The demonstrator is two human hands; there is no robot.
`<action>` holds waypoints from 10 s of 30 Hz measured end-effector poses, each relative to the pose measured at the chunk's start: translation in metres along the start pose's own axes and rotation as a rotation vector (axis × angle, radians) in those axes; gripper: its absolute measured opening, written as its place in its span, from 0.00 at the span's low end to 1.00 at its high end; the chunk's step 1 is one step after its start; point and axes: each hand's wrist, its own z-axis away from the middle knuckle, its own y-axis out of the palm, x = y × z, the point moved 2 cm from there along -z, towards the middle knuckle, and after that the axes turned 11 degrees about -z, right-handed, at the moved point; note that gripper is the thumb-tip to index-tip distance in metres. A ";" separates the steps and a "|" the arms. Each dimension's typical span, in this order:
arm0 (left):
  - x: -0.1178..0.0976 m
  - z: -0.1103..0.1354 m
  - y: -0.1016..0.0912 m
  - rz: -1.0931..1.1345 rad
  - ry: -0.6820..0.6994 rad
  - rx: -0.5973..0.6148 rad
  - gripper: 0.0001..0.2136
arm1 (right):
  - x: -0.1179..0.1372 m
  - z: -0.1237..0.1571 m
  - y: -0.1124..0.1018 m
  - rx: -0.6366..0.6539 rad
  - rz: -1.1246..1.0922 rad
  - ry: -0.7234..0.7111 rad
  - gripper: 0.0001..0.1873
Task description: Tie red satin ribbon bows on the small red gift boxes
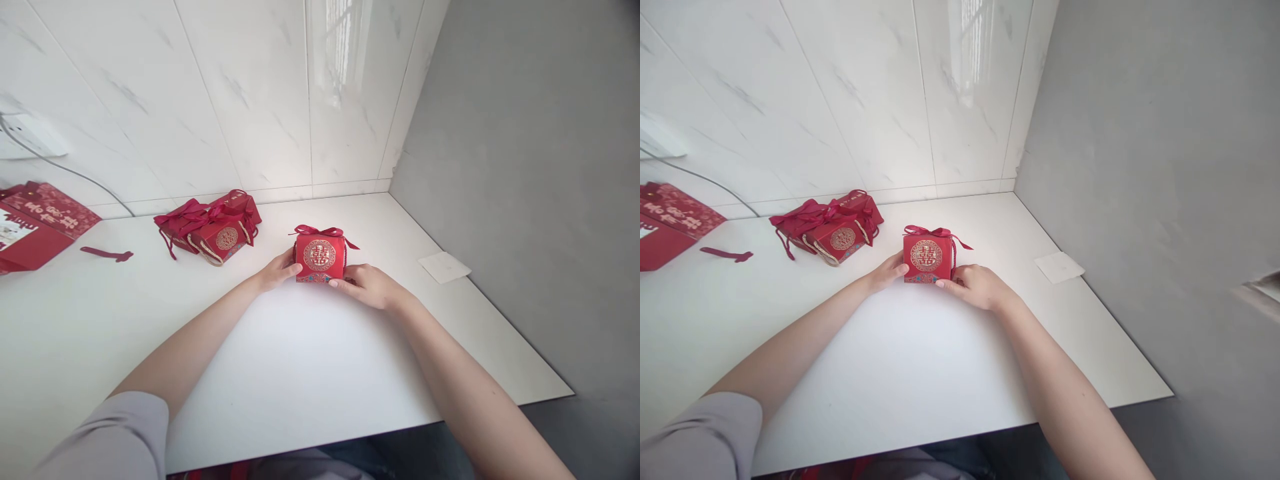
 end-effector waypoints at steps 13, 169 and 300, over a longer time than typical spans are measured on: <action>-0.005 0.000 0.000 0.010 0.006 -0.016 0.37 | 0.000 0.000 0.000 -0.003 0.001 -0.002 0.29; -0.061 0.001 -0.052 0.274 -0.118 -0.513 0.14 | -0.038 0.013 -0.066 -0.974 -1.483 -0.122 0.11; -0.042 -0.003 -0.048 0.146 -0.206 -0.613 0.17 | -0.048 0.011 -0.067 -0.689 -1.438 0.304 0.18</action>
